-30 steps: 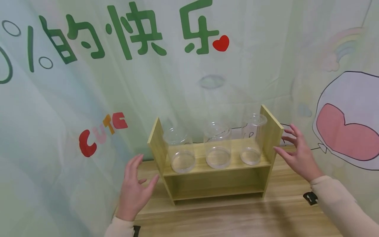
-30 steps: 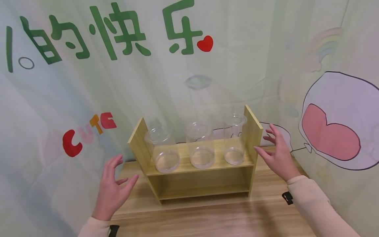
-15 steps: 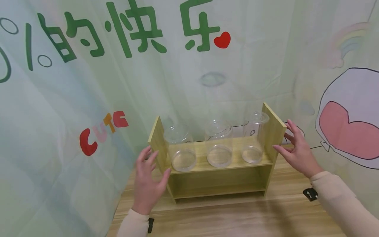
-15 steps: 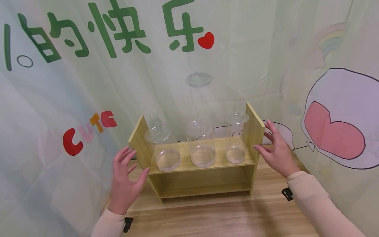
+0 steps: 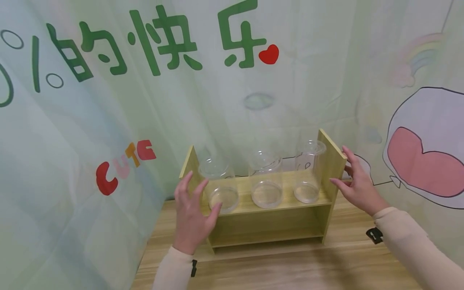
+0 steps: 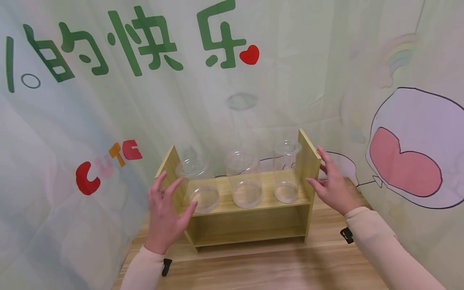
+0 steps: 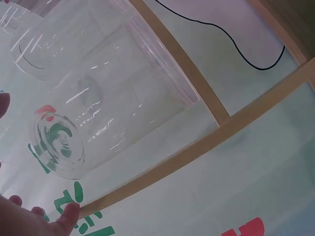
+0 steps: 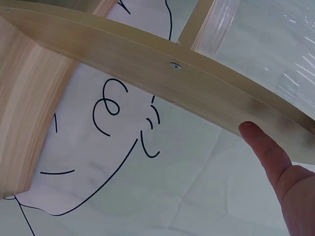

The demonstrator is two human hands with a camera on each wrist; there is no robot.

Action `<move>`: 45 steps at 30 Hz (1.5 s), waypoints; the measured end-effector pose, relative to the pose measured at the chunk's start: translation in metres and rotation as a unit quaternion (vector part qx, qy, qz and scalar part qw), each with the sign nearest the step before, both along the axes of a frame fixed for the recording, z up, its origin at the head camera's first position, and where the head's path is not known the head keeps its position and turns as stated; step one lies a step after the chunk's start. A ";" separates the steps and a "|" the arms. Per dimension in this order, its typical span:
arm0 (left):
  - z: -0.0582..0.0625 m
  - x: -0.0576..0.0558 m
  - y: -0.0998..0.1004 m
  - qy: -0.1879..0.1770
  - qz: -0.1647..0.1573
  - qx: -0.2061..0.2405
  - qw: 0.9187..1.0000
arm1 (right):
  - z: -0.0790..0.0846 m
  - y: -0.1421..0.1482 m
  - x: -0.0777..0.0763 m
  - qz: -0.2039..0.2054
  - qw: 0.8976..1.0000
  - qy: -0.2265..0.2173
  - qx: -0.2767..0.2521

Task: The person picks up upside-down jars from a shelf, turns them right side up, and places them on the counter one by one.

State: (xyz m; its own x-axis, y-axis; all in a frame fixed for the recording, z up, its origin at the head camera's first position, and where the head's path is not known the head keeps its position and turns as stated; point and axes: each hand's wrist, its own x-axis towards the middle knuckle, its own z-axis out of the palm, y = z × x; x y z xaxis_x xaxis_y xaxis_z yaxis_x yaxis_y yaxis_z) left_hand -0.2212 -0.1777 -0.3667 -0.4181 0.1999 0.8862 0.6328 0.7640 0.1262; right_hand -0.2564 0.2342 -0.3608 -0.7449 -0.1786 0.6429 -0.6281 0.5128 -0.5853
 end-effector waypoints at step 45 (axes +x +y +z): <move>-0.021 -0.051 0.035 -0.051 0.045 0.106 0.992 | 0.006 -0.004 0.005 0.020 0.999 -0.030 -0.023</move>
